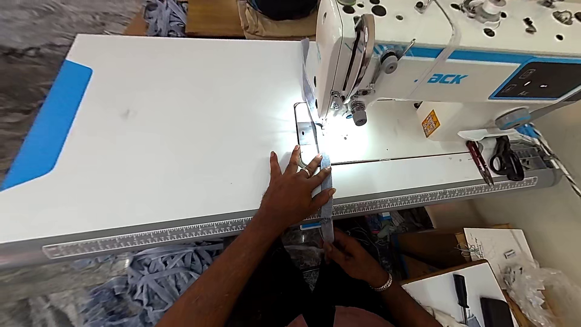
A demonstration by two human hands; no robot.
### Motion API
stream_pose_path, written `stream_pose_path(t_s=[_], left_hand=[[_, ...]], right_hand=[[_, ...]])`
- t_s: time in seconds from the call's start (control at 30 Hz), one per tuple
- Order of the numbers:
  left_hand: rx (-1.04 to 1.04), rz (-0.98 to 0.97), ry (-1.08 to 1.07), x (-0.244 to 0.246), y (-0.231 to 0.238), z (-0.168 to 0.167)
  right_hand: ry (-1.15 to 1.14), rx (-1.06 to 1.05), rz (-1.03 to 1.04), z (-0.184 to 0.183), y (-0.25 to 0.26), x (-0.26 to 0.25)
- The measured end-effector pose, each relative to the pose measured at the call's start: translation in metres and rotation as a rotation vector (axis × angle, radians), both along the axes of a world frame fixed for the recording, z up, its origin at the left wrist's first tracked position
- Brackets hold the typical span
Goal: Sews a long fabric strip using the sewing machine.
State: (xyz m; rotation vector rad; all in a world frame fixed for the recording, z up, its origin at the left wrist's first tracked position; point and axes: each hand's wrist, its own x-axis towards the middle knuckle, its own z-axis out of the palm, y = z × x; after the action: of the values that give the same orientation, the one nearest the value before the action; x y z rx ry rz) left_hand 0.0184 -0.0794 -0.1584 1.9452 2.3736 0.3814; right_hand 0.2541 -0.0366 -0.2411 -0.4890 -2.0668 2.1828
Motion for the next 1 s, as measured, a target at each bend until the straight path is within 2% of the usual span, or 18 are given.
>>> stream_pose_path(t_s=[0.23, 0.33, 0.6, 0.7, 0.8, 0.87, 0.9, 0.97, 1.0], left_hand=[[0.043, 0.005, -0.026, 0.0, -0.001, 0.001], [-0.018, 0.05, -0.01, 0.0, 0.003, 0.006], [-0.1, 0.147, -0.001, -0.026, 0.043, 0.011], [-0.115, 0.18, 0.0, -0.038, 0.059, 0.012], [-0.13, 0.207, -0.006, -0.044, 0.068, 0.017], [-0.128, 0.215, -0.015, -0.044, 0.072, 0.018], [-0.124, 0.219, -0.019, -0.044, 0.073, 0.018], [-0.115, 0.228, -0.031, -0.043, 0.074, 0.018], [-0.113, 0.234, -0.033, -0.043, 0.074, 0.017]], right_hand=[[-0.112, -0.059, -0.002, 0.001, -0.001, 0.001], [-0.132, -0.062, 0.007, 0.002, -0.001, 0.0], [-0.158, 0.009, 0.043, 0.0, -0.002, -0.002], [-0.253, 0.265, 0.161, 0.017, 0.018, 0.004], [-0.397, 0.593, 0.176, 0.075, 0.064, 0.02], [-0.473, 0.736, -0.039, 0.121, 0.103, 0.038], [-0.486, 0.848, -0.219, 0.141, 0.121, 0.046], [-0.544, 1.147, -0.536, 0.158, 0.16, 0.053], [-0.674, 1.23, -0.551, 0.158, 0.18, 0.052]])
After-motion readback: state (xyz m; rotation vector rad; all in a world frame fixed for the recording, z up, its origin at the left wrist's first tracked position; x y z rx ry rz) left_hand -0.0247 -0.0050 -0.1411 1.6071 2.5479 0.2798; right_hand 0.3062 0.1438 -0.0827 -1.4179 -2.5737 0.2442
